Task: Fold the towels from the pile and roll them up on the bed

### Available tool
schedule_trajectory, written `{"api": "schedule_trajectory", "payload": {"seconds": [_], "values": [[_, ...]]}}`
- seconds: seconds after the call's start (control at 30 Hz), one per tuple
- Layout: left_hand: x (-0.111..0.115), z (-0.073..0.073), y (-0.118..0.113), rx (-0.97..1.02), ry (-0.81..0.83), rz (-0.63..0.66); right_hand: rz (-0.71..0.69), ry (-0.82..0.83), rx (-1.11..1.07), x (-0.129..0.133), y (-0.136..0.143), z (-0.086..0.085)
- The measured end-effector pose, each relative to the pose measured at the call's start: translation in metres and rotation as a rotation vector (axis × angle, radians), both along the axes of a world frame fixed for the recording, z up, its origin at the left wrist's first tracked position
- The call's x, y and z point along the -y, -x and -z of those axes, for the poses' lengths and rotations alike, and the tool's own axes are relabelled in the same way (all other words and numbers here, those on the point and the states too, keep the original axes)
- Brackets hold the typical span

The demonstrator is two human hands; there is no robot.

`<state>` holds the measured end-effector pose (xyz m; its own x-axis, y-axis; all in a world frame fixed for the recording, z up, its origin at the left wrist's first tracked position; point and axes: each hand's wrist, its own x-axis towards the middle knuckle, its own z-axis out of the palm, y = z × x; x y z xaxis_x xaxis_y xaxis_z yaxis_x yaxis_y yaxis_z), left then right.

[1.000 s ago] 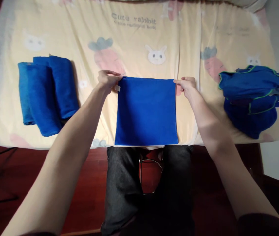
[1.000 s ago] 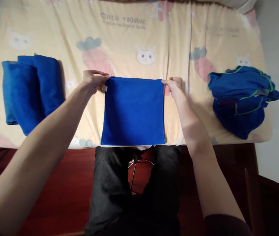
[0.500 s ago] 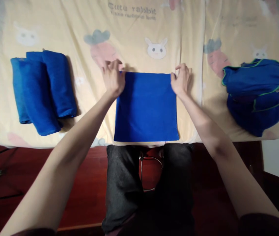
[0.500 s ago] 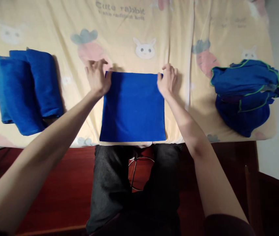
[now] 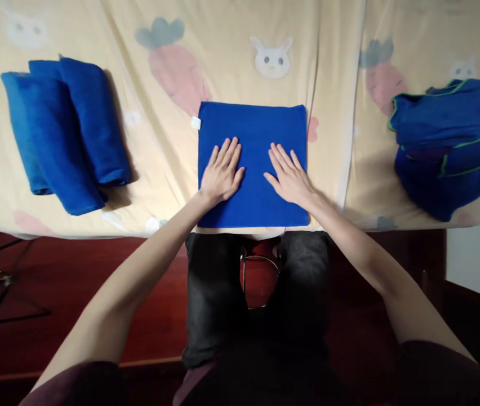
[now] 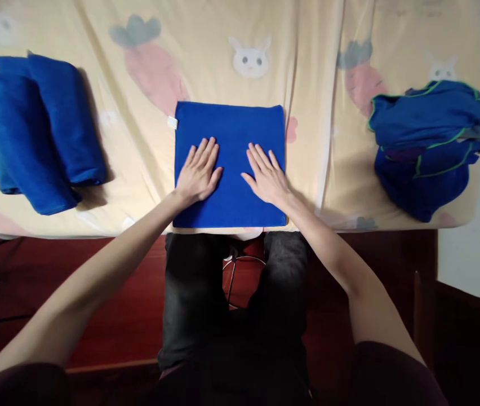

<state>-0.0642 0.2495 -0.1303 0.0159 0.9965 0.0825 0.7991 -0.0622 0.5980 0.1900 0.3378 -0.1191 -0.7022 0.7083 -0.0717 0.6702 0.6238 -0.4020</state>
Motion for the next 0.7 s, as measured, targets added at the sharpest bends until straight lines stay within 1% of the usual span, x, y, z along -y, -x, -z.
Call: {"api": "schedule_trajectory", "payload": {"seconds": [0.07,0.13,0.2,0.27,0.33,0.37,0.43,0.5,0.57,0.63,0.7], "values": [[0.024,-0.003,-0.003,-0.007,0.019,-0.079,0.059,0.009,0.026,0.019,-0.011,-0.006],[0.040,-0.007,-0.009,-0.014,0.026,-0.143,0.145,-0.017,0.030,0.032,-0.013,-0.011],[0.051,-0.011,-0.021,-0.010,0.030,-0.116,0.146,-0.027,0.015,0.048,-0.005,-0.013],[0.062,-0.014,-0.034,0.001,0.045,-0.036,0.074,0.006,0.001,0.067,0.003,-0.013],[0.077,-0.014,-0.041,0.011,0.063,-0.017,0.027,0.053,-0.003,0.085,0.003,-0.013],[0.085,-0.013,-0.041,0.015,0.069,-0.044,0.034,0.068,-0.002,0.091,-0.001,-0.012],[0.101,-0.011,-0.034,0.026,0.072,-0.134,0.093,0.070,-0.002,0.098,-0.013,-0.011],[0.113,-0.008,-0.026,0.040,0.061,-0.217,0.163,0.039,-0.007,0.102,-0.024,-0.008],[0.122,-0.002,-0.022,0.048,0.032,-0.274,0.211,-0.012,-0.004,0.106,-0.029,-0.005],[0.129,0.003,-0.022,0.029,-0.003,-0.299,0.230,-0.066,0.011,0.111,-0.031,0.001],[0.140,0.009,-0.025,-0.029,-0.017,-0.284,0.221,-0.105,0.032,0.117,-0.035,0.007]]}}
